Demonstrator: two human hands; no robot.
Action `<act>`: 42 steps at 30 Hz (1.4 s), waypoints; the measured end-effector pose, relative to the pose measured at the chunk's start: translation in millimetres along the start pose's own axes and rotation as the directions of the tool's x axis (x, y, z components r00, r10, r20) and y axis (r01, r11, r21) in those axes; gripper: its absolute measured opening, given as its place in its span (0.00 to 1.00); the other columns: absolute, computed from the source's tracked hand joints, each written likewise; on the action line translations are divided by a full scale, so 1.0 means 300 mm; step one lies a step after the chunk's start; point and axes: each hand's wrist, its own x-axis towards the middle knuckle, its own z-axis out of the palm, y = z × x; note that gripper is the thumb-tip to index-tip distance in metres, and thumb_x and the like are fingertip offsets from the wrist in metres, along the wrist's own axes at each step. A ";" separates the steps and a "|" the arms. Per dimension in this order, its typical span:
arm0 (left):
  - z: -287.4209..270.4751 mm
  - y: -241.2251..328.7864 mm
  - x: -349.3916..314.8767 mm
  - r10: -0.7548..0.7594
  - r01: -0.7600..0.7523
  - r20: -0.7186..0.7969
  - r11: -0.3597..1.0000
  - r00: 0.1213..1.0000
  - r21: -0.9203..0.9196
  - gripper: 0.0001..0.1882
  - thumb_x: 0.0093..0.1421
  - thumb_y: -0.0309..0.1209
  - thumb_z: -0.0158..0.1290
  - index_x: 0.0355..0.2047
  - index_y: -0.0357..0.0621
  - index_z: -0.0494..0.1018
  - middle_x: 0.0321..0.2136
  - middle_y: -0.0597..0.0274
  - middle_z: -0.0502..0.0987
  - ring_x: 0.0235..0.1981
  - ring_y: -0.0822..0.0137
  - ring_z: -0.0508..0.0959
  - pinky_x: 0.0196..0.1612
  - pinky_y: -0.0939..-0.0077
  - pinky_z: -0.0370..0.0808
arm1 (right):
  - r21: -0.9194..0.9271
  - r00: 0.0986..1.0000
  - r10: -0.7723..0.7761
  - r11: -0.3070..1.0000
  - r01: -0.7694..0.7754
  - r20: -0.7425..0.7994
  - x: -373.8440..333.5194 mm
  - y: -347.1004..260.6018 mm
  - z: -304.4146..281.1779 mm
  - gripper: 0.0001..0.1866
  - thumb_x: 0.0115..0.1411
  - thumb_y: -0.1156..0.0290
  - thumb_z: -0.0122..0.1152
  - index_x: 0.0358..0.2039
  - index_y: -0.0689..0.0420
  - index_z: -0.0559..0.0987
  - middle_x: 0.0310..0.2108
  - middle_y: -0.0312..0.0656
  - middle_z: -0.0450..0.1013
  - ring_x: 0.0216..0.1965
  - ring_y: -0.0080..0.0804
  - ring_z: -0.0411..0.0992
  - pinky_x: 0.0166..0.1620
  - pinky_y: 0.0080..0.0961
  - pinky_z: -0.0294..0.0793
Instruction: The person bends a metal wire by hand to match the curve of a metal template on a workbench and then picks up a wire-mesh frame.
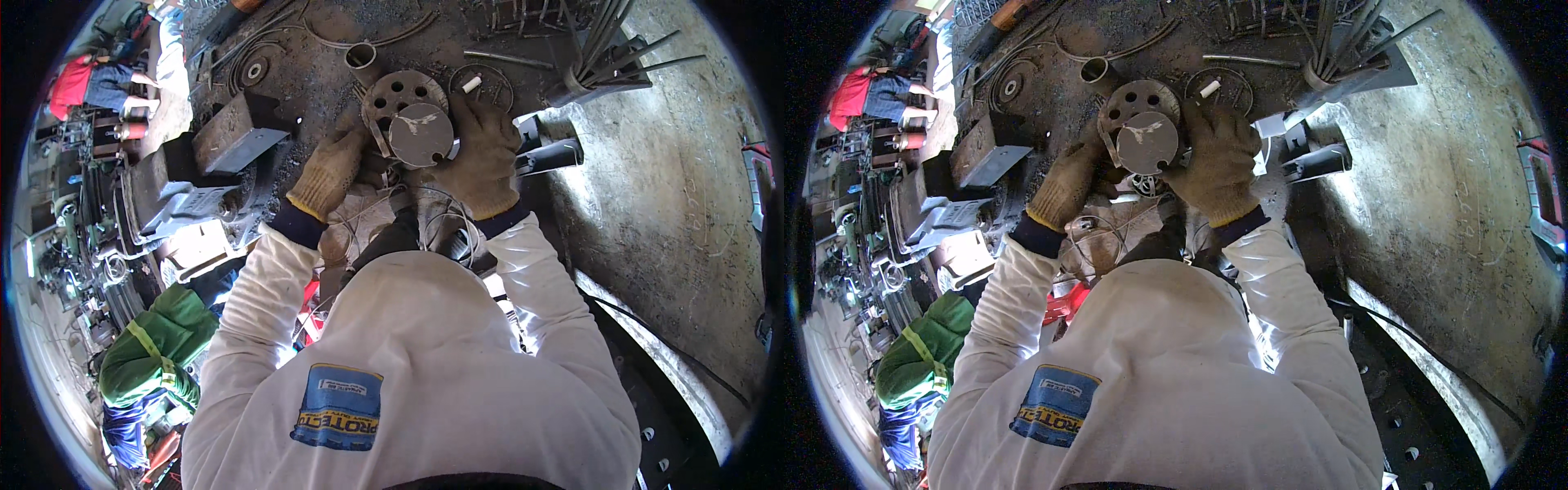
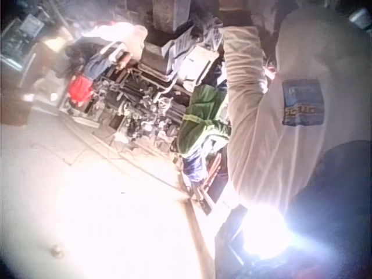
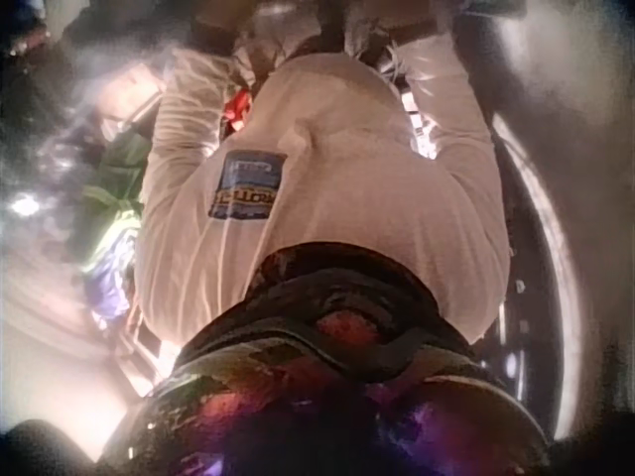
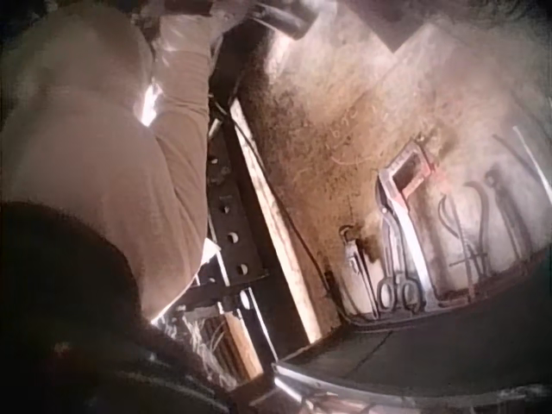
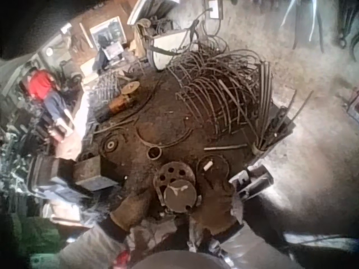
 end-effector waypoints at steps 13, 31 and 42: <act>0.013 0.126 -0.102 -0.368 0.271 -0.150 0.856 0.918 -0.440 0.31 0.72 0.53 0.32 0.52 0.36 0.71 0.41 0.44 0.78 0.40 0.58 0.81 0.42 0.67 0.78 | 0.038 0.999 0.032 0.999 -0.032 0.015 -0.005 -0.008 0.002 0.52 0.32 0.55 0.78 0.62 0.52 0.68 0.53 0.45 0.67 0.58 0.49 0.62 0.58 0.46 0.61; 0.073 0.093 0.199 -0.061 -0.530 -0.700 0.607 0.712 -0.592 0.32 0.70 0.54 0.38 0.62 0.41 0.62 0.51 0.50 0.72 0.52 0.55 0.74 0.57 0.59 0.69 | 0.023 0.998 0.051 0.998 -0.050 -0.021 -0.012 -0.002 0.047 0.47 0.35 0.59 0.74 0.59 0.56 0.71 0.52 0.48 0.67 0.59 0.48 0.60 0.61 0.50 0.54; 0.051 0.154 0.238 0.108 -0.594 -0.616 0.436 0.781 -0.676 0.32 0.73 0.50 0.31 0.69 0.43 0.50 0.64 0.50 0.60 0.61 0.59 0.67 0.62 0.63 0.67 | -0.031 0.998 -0.041 0.999 0.040 -0.053 0.005 -0.018 0.034 0.46 0.37 0.53 0.75 0.57 0.63 0.72 0.48 0.51 0.66 0.53 0.51 0.63 0.57 0.46 0.61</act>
